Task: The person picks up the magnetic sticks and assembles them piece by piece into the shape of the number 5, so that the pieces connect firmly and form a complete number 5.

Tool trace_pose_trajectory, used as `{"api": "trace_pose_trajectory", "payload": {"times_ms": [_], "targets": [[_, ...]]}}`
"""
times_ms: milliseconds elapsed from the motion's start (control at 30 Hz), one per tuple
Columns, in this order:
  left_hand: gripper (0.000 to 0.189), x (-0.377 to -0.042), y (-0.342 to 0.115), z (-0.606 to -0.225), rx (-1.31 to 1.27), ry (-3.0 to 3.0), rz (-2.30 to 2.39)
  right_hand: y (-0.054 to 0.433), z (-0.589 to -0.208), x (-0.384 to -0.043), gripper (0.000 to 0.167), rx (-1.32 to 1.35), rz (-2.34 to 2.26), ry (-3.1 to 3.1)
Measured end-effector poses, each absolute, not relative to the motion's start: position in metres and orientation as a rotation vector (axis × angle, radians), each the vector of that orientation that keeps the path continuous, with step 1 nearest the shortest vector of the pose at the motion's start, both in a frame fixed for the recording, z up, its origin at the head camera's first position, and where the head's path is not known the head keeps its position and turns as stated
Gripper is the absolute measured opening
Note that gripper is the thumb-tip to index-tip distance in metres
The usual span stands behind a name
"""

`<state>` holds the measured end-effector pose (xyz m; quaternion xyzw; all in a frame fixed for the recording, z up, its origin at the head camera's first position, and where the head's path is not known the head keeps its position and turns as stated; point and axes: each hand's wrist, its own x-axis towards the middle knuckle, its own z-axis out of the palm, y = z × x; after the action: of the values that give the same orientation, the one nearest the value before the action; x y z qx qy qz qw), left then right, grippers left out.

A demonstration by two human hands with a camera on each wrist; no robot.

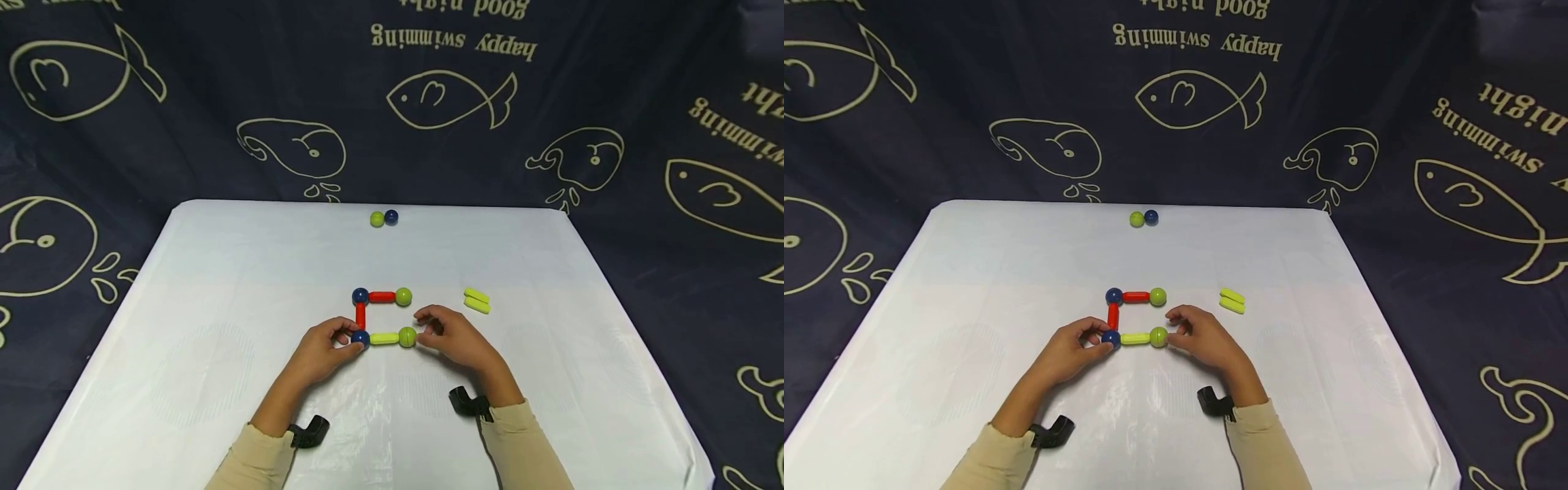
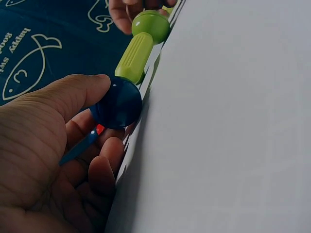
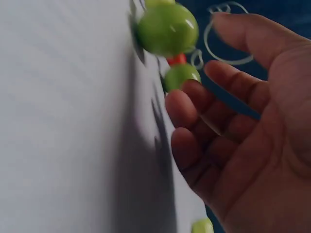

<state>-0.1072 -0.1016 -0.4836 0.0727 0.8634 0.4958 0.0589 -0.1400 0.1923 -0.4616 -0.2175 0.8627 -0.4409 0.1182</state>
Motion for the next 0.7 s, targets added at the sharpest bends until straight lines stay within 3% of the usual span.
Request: {"api": "trace_pose_trajectory", "payload": {"times_ms": [300,700], "targets": [[0.026,-0.107,-0.101,-0.483,0.222,2.607,1.498,0.233,-0.453,-0.143,0.033,-0.311,-1.298,2.864],[0.026,-0.109,-0.101,-0.485,0.228,2.615,1.504,0.254,-0.462,-0.149,0.035,-0.227,-1.084,3.054]]}}
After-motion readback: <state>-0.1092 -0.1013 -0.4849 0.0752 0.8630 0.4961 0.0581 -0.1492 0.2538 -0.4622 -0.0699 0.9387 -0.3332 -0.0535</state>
